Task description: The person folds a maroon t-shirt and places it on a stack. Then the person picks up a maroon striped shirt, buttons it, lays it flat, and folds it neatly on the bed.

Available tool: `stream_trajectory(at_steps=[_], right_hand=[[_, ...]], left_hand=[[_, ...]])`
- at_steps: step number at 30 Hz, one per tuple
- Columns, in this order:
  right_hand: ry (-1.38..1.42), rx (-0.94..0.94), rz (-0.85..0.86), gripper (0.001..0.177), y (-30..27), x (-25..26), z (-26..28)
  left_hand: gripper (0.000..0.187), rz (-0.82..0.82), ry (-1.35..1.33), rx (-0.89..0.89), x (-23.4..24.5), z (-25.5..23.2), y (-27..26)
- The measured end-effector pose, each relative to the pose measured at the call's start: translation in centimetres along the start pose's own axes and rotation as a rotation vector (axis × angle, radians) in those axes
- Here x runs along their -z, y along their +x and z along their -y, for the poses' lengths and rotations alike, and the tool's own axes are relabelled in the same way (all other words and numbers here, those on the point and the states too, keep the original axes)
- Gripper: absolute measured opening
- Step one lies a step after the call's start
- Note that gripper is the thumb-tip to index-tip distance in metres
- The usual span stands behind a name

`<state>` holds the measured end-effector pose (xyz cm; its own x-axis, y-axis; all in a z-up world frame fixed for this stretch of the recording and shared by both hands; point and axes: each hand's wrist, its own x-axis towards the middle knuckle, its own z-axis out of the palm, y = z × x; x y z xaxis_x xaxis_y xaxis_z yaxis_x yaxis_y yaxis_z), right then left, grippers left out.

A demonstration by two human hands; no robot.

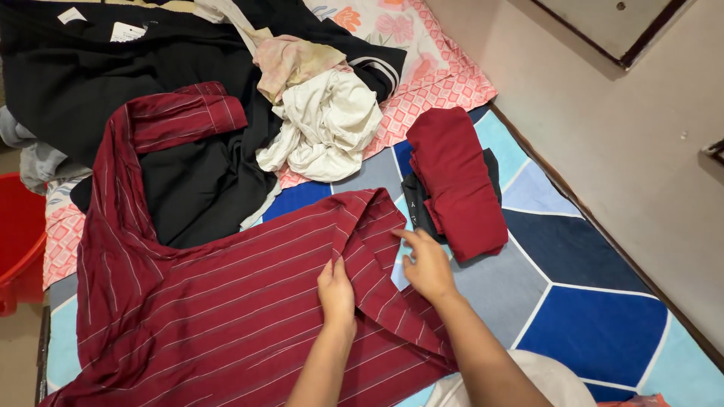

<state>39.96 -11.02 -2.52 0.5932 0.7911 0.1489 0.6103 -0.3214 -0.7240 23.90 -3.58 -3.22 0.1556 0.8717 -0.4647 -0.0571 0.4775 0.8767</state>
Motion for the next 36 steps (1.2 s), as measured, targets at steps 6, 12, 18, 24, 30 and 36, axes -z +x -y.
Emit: stream_trajectory(at_steps=[6,12,18,24,30,36], right_hand=[[0.038,0.274,0.405,0.078,4.0,-2.7,2.4],[-0.057,0.282,0.475,0.05,6.2,-0.8,-0.5],[-0.081,-0.259,0.104,0.088,4.8,-2.1,-0.4],[0.842,-0.59,0.252,0.072,5.0,-2.0,1.5],[1.197,-0.374,1.036,0.058,3.3,-3.6,0.8],[0.404,0.126,0.565,0.063,3.1,-3.8,-0.2]], left_hand=[[0.038,-0.08,0.08,-0.193,-0.3,-1.1,-1.7],[0.046,-0.087,0.027,-0.25,0.1,-0.8,-2.3],[0.041,-0.052,0.06,-0.278,0.9,-0.1,-2.4],[0.062,0.007,0.197,-0.344,0.0,-0.4,-0.7],[0.051,0.143,-0.369,0.221,2.8,-1.3,1.1],[0.053,0.057,-0.723,0.242,4.5,-0.9,-0.4]])
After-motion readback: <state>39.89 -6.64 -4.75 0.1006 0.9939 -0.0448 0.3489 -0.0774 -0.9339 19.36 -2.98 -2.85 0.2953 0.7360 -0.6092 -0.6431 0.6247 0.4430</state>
